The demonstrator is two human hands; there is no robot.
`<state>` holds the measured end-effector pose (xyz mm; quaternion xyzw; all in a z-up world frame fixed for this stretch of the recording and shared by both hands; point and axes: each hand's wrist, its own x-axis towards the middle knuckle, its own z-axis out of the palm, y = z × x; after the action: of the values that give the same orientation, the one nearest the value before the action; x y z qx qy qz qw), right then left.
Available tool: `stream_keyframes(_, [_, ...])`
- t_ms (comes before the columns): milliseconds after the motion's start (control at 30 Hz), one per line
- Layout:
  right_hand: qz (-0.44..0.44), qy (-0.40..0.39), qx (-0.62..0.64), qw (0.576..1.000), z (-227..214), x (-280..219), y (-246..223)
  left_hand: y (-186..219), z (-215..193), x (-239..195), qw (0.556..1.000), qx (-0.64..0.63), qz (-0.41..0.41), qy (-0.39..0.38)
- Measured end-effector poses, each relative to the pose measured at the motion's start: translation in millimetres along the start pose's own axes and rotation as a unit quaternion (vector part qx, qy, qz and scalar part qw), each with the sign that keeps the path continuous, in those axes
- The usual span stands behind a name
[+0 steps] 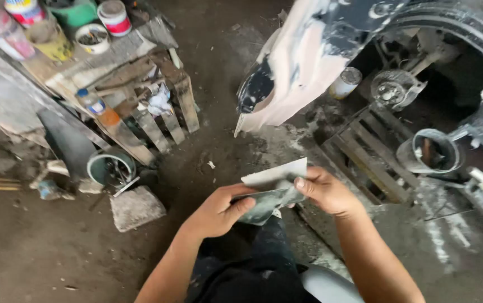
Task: The person prepares a putty knife by scraping it with sandpaper, then scoops body filler from a can. They apply the filler to a car door frame and smooth it out using the putty knife and a sanding block.
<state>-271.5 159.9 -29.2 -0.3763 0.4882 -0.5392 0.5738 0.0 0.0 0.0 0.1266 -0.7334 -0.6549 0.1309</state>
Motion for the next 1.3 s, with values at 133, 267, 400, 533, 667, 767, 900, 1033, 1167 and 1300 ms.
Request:
stream_keyframes(133, [0.056,0.0,-0.082,0.995,6,-10,-54,3,-3,-5,0.997,-0.037,0.063,-0.024])
stream_keyframes(267, [-0.063,0.087,-0.042,0.993,17,-21,-106,14,-1,-7,0.988,-0.05,0.147,-0.019])
stream_keyframes(400, [-0.159,0.153,-0.136,0.966,28,-31,-141,23,-10,-3,0.976,-0.003,0.213,0.04])
stream_keyframes(533, [-0.239,0.229,-0.405,0.853,80,-25,-162,33,-29,4,0.974,0.013,0.221,0.052])
stream_keyframes(667, [-0.319,0.239,-0.627,0.67,128,3,-181,31,-39,14,0.979,0.023,0.2,0.035])
stream_keyframes(767, [-0.331,0.206,-0.675,0.627,125,17,-178,28,-44,18,0.981,0.022,0.187,0.039])
stream_keyframes(900, [-0.206,0.242,-0.692,0.648,121,36,-145,16,-47,14,0.976,0.008,0.204,0.082])
stream_keyframes(1033, [-0.375,0.187,-0.693,0.586,88,19,-143,7,-50,8,0.976,-0.005,0.201,0.089])
stream_keyframes(1167, [-0.342,0.236,-0.661,0.625,101,31,-126,3,-46,5,0.982,-0.006,0.175,0.069])
stream_keyframes(1300, [-0.362,0.279,-0.536,0.71,91,26,-103,-3,-47,4,0.984,0.002,0.162,0.079])
